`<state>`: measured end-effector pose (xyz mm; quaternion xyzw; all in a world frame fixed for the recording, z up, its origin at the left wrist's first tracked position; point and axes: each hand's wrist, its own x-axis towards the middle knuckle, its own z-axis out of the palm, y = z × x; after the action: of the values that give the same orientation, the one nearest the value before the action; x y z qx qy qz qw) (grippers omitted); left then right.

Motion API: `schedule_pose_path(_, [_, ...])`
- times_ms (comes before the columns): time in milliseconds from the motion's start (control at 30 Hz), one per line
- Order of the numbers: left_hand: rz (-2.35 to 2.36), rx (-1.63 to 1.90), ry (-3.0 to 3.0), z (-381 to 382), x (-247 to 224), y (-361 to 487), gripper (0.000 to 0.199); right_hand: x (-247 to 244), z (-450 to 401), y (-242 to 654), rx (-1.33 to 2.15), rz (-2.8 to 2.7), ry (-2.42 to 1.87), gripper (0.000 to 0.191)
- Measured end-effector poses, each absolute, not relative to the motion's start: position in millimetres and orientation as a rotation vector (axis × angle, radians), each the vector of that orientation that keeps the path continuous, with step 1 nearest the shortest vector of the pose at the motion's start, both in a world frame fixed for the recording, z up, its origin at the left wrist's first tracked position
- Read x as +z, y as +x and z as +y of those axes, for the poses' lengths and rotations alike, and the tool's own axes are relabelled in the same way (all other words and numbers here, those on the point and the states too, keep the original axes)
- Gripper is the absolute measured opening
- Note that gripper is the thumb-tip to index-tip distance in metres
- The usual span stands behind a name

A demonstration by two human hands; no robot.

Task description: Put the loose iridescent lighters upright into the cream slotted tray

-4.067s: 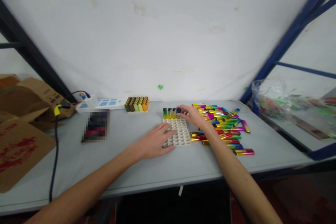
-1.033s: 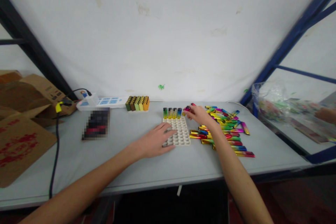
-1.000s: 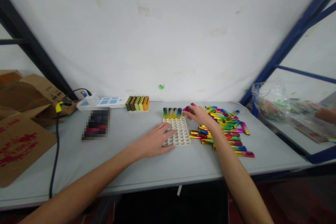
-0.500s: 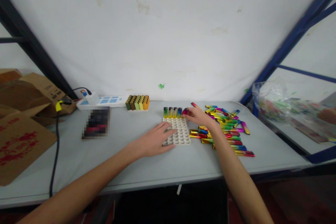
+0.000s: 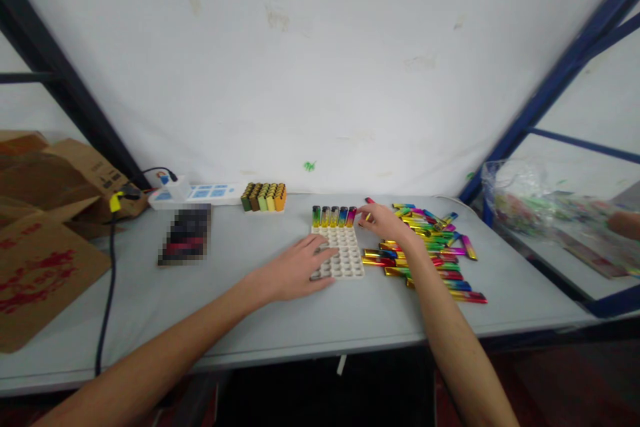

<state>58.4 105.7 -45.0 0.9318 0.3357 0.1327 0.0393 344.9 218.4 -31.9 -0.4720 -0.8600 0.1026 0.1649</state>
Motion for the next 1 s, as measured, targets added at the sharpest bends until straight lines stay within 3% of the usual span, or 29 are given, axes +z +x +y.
schedule_pose_path(100, [1.028, 0.418, 2.855, 106, -47, 58, 0.051, -37, 225, 353, 0.199, -2.401, -1.462, 0.033])
schedule_pose_path(333, [1.019, 0.429, 2.852, 107, -46, 57, 0.051, -51, 228, 355, 0.183, -2.386, -1.532, 0.037])
schedule_pose_path(733, [1.020, 0.430, 2.860, 107, -46, 58, 0.051, -56, 232, 342, -0.007, -2.337, -1.552, 0.021])
schedule_pose_path(833, [1.024, 0.418, 2.857, 106, -45, 58, 0.051, -43, 230, 342, -0.101, -2.132, -1.511, 0.030])
schedule_pose_path(1000, [1.036, 0.383, 2.864, 105, -43, 60, 0.052, -25, 217, 342, 0.097, -1.931, -1.317, 0.048])
